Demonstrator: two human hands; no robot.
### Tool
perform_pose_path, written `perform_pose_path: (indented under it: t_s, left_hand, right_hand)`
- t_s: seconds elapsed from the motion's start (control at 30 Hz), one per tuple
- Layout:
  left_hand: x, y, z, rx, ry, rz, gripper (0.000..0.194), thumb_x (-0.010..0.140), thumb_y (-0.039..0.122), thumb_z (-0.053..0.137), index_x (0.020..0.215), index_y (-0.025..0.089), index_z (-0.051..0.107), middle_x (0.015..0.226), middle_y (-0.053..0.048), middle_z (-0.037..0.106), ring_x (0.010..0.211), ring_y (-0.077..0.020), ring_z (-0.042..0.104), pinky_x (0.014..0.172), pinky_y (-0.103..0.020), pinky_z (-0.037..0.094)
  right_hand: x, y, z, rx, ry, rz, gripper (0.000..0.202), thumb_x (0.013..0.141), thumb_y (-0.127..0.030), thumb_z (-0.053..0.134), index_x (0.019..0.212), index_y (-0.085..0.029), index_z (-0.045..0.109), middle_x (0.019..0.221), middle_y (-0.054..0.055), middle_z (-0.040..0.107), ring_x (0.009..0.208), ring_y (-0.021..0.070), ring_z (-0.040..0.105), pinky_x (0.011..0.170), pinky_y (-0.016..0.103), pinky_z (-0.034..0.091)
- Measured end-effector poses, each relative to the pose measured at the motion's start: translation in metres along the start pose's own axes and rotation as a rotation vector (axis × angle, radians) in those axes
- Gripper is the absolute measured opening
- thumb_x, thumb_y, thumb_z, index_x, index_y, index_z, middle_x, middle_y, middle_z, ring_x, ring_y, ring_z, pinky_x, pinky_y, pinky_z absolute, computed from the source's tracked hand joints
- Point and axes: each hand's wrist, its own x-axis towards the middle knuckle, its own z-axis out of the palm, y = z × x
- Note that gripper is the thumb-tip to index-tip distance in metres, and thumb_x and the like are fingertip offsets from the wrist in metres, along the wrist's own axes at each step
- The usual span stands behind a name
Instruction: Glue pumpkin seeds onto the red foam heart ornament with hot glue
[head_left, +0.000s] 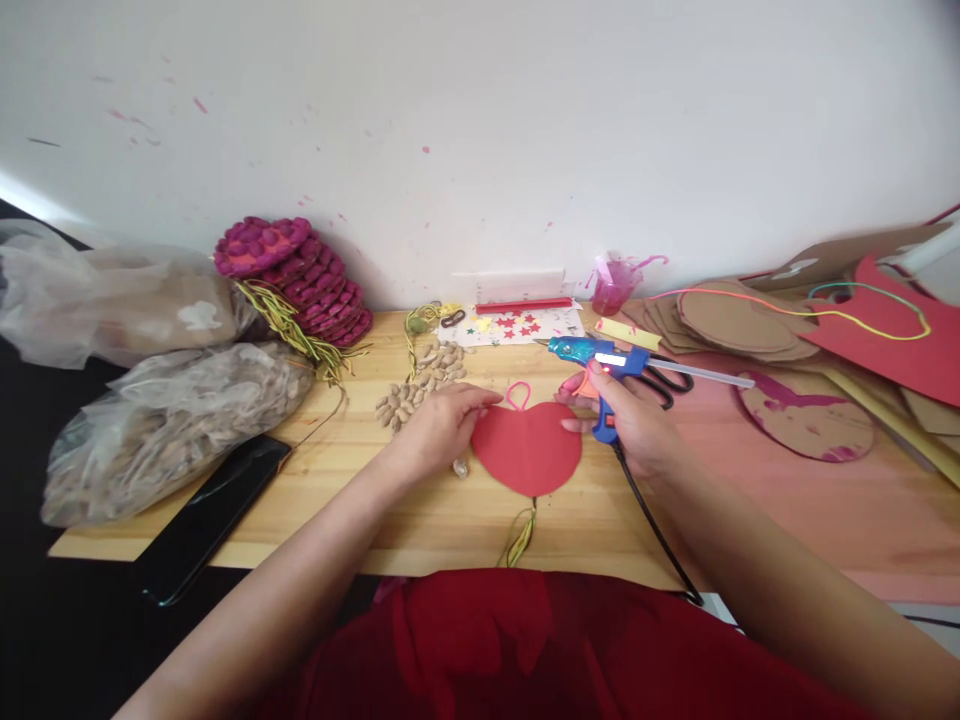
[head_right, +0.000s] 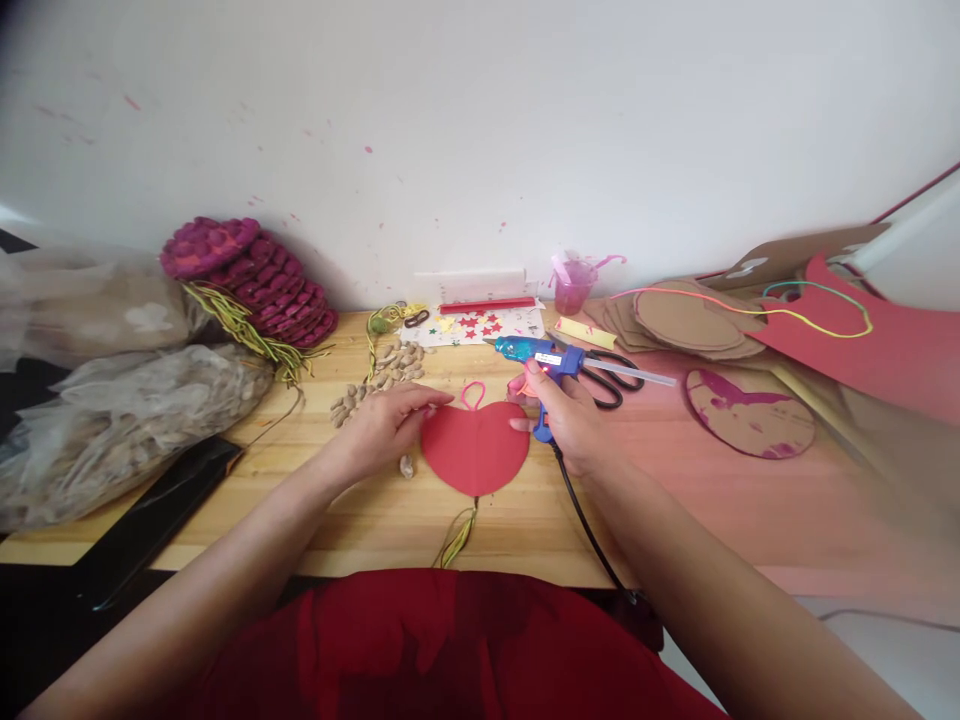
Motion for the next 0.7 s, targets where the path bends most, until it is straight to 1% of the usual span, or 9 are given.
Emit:
perform_pose_path:
  t_s: [0.1,0.17,0.2,0.27,0.3,0.37,0.43,0.6,0.7]
  left_hand:
    - [-0.014,-0.005,-0.010,-0.005,0.076,-0.018,0.029,0.092,0.013,0.050,0.113,0.020,0.068,0.112,-0.006,0.072,0.101,-0.0176,0.067,0.091,-0.032,0.052]
    - [-0.025,-0.009,-0.019,0.028,0.106,-0.028,0.021,0.093,0.017,0.054,0.105,0.019,0.071,0.104,-0.006,0.073,0.094,-0.0179,0.067,0.086,-0.032,0.052]
    - [-0.031,-0.011,-0.023,0.043,0.101,-0.017,0.017,0.093,0.019,0.056,0.099,0.019,0.071,0.097,-0.005,0.073,0.091,-0.0179,0.067,0.085,-0.032,0.052]
    - [-0.044,-0.012,-0.029,0.045,0.048,0.046,0.014,0.093,0.021,0.058,0.091,0.020,0.072,0.089,-0.004,0.072,0.088,-0.0178,0.066,0.085,-0.032,0.051]
    - [-0.050,-0.012,-0.030,0.030,0.009,0.090,0.014,0.093,0.020,0.058,0.092,0.020,0.072,0.091,-0.004,0.073,0.090,-0.0179,0.065,0.087,-0.033,0.050]
    - [-0.059,-0.010,-0.029,-0.012,-0.065,0.157,0.017,0.094,0.018,0.056,0.101,0.021,0.071,0.102,-0.006,0.072,0.099,-0.0182,0.064,0.092,-0.034,0.049]
    - [-0.063,-0.007,-0.024,-0.040,-0.106,0.170,0.019,0.095,0.017,0.055,0.105,0.022,0.071,0.110,-0.007,0.070,0.105,-0.0183,0.062,0.095,-0.034,0.048]
    - [-0.062,-0.009,-0.015,-0.074,-0.052,0.068,0.018,0.094,0.019,0.055,0.096,0.021,0.073,0.095,-0.006,0.071,0.094,-0.0184,0.063,0.089,-0.034,0.049]
    - [-0.060,-0.012,-0.017,-0.174,-0.086,-0.118,0.012,0.088,0.019,0.063,0.096,0.022,0.072,0.089,-0.003,0.073,0.084,-0.0168,0.065,0.078,-0.029,0.051]
  right_hand:
    - [0.000,-0.001,0.000,-0.006,-0.012,0.004,0.035,0.073,-0.057,0.077,0.082,-0.024,0.067,0.096,0.004,0.073,0.085,0.0206,0.071,0.055,0.026,0.062]
    - [-0.001,-0.003,0.000,-0.008,-0.002,0.022,0.036,0.070,-0.057,0.079,0.079,-0.024,0.067,0.095,0.005,0.072,0.084,0.0213,0.071,0.054,0.026,0.062]
    - [-0.002,-0.005,0.001,-0.009,0.000,0.028,0.036,0.069,-0.057,0.079,0.078,-0.023,0.068,0.095,0.005,0.072,0.084,0.0216,0.071,0.054,0.026,0.062]
    - [-0.003,-0.007,0.003,-0.018,0.004,0.023,0.036,0.068,-0.057,0.080,0.076,-0.023,0.069,0.092,0.005,0.071,0.084,0.0221,0.071,0.054,0.027,0.062]
    - [-0.003,-0.007,0.003,-0.024,0.006,0.016,0.036,0.068,-0.057,0.080,0.076,-0.023,0.069,0.090,0.005,0.070,0.083,0.0222,0.070,0.055,0.028,0.062]
    - [-0.004,-0.008,0.004,-0.034,0.011,0.005,0.037,0.068,-0.058,0.079,0.076,-0.023,0.070,0.087,0.004,0.070,0.081,0.0220,0.071,0.054,0.028,0.061]
    - [-0.004,-0.007,0.004,-0.045,0.005,0.007,0.039,0.069,-0.059,0.078,0.077,-0.022,0.070,0.084,0.004,0.070,0.077,0.0214,0.071,0.052,0.027,0.060]
    - [-0.004,-0.005,0.002,-0.080,-0.010,-0.008,0.038,0.075,-0.058,0.074,0.078,-0.020,0.070,0.075,0.004,0.070,0.069,0.0195,0.071,0.048,0.023,0.053]
    - [-0.003,-0.005,0.000,-0.079,-0.016,-0.010,0.036,0.078,-0.055,0.073,0.078,-0.019,0.070,0.072,0.004,0.069,0.066,0.0177,0.070,0.047,0.021,0.050]
